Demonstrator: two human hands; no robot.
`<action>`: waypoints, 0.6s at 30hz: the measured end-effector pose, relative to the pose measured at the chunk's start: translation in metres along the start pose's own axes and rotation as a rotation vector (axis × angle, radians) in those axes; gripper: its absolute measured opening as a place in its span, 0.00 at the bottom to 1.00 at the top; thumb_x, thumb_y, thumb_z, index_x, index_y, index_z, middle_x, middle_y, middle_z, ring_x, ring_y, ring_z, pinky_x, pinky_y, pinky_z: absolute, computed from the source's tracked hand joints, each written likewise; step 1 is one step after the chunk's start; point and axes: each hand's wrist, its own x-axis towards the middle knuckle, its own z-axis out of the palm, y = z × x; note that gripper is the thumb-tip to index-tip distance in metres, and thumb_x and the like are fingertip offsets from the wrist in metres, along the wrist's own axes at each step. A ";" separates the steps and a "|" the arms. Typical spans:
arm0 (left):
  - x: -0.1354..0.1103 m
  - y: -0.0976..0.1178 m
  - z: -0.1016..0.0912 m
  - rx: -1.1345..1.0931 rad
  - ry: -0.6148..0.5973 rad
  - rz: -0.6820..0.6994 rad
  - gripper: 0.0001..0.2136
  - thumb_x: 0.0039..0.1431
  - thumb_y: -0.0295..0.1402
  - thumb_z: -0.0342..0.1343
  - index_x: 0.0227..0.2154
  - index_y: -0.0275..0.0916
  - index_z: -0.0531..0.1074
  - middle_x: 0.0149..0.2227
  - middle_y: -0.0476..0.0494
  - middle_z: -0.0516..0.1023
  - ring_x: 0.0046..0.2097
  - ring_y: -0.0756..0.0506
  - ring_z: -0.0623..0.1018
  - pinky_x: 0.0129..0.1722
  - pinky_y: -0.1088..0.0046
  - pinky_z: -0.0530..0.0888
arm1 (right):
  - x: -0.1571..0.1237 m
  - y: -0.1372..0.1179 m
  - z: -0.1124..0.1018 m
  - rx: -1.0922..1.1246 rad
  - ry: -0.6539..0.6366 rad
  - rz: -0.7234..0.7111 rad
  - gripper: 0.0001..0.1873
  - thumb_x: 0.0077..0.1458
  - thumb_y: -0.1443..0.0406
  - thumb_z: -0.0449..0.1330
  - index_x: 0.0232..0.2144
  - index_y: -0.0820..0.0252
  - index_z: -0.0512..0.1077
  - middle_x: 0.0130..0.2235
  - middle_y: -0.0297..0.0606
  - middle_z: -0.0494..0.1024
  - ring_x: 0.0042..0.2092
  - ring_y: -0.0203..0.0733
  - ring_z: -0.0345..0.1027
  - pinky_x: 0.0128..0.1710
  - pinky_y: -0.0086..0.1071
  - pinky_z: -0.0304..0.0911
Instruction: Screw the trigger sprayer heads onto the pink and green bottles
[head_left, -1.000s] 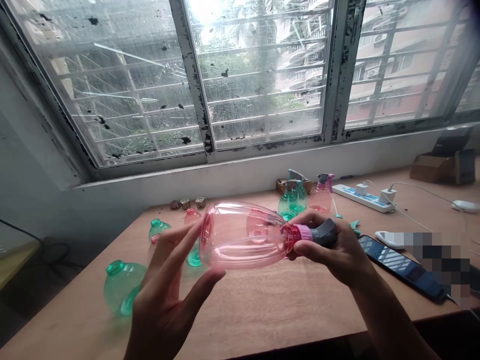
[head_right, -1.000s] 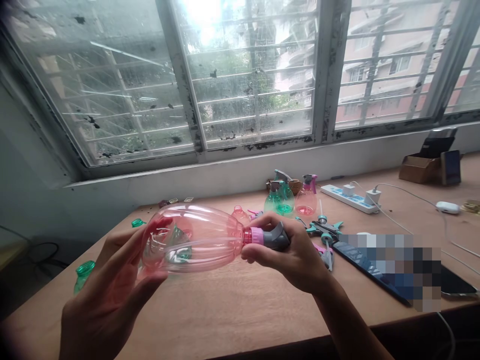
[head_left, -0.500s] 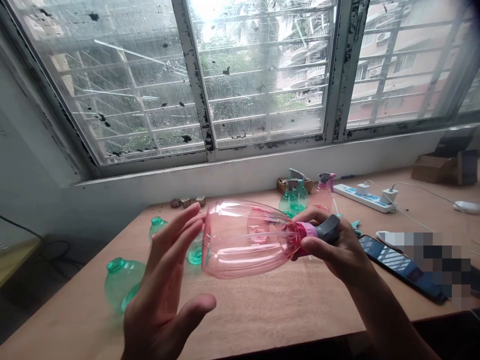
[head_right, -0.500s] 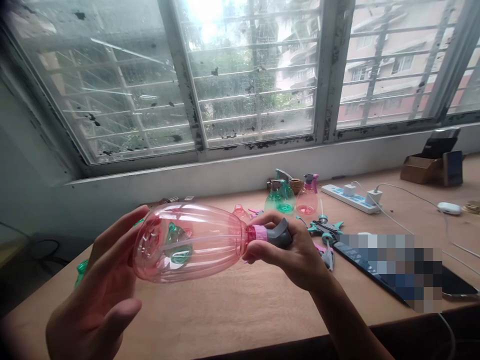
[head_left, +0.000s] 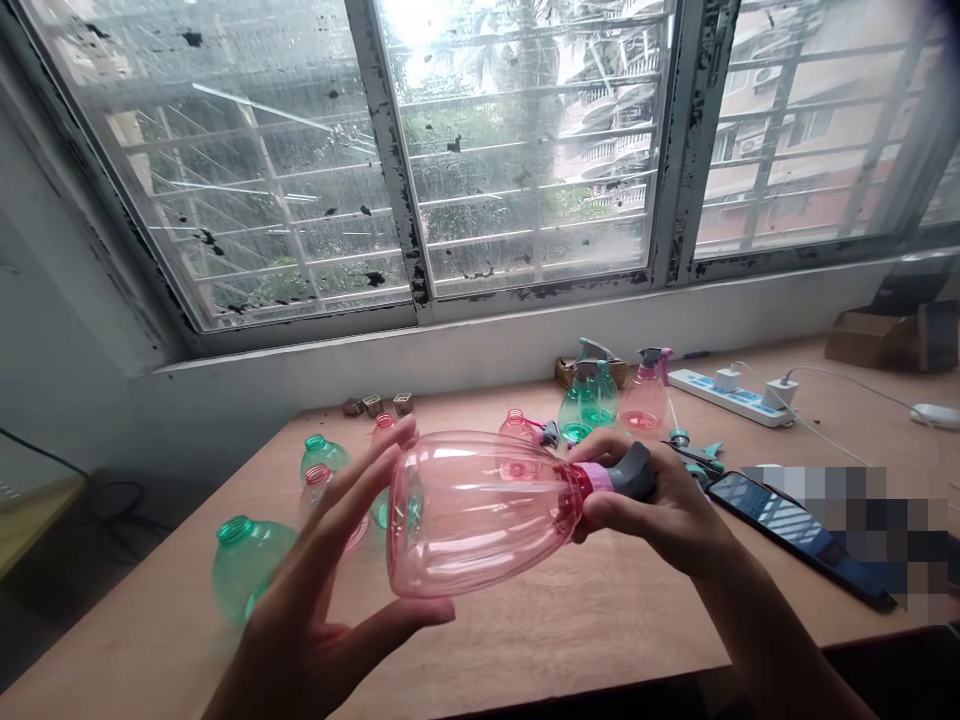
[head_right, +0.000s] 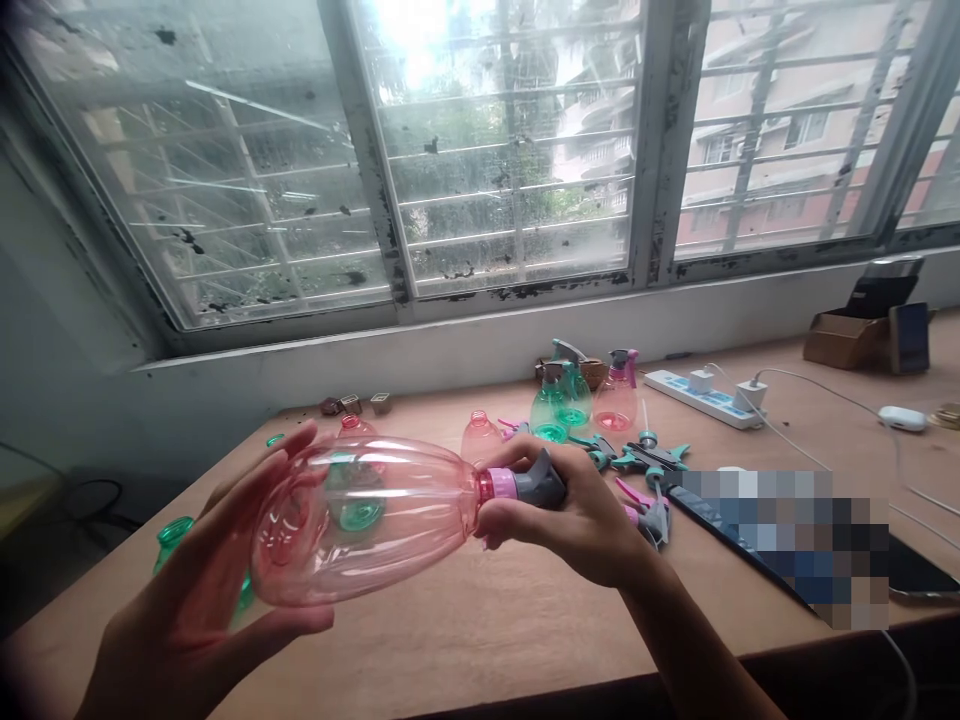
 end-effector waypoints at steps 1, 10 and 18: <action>-0.001 0.001 0.000 0.006 0.005 0.037 0.39 0.59 0.33 0.68 0.70 0.51 0.57 0.73 0.42 0.58 0.72 0.31 0.60 0.70 0.48 0.61 | 0.001 0.001 0.001 0.092 -0.030 0.047 0.10 0.56 0.62 0.73 0.38 0.58 0.78 0.30 0.35 0.85 0.31 0.40 0.81 0.31 0.30 0.78; -0.003 0.002 0.000 -0.058 -0.058 -0.082 0.48 0.57 0.57 0.61 0.74 0.51 0.44 0.75 0.41 0.50 0.73 0.26 0.53 0.70 0.39 0.55 | -0.006 0.002 0.007 -0.338 0.113 -0.238 0.15 0.53 0.60 0.75 0.42 0.53 0.79 0.33 0.32 0.82 0.31 0.38 0.74 0.29 0.27 0.68; 0.000 -0.009 0.000 -0.121 -0.091 -0.219 0.33 0.63 0.60 0.51 0.67 0.52 0.64 0.66 0.41 0.70 0.63 0.25 0.73 0.61 0.44 0.73 | -0.007 0.001 0.007 -0.510 0.060 -0.410 0.24 0.48 0.63 0.78 0.47 0.49 0.77 0.39 0.28 0.83 0.34 0.36 0.75 0.35 0.24 0.68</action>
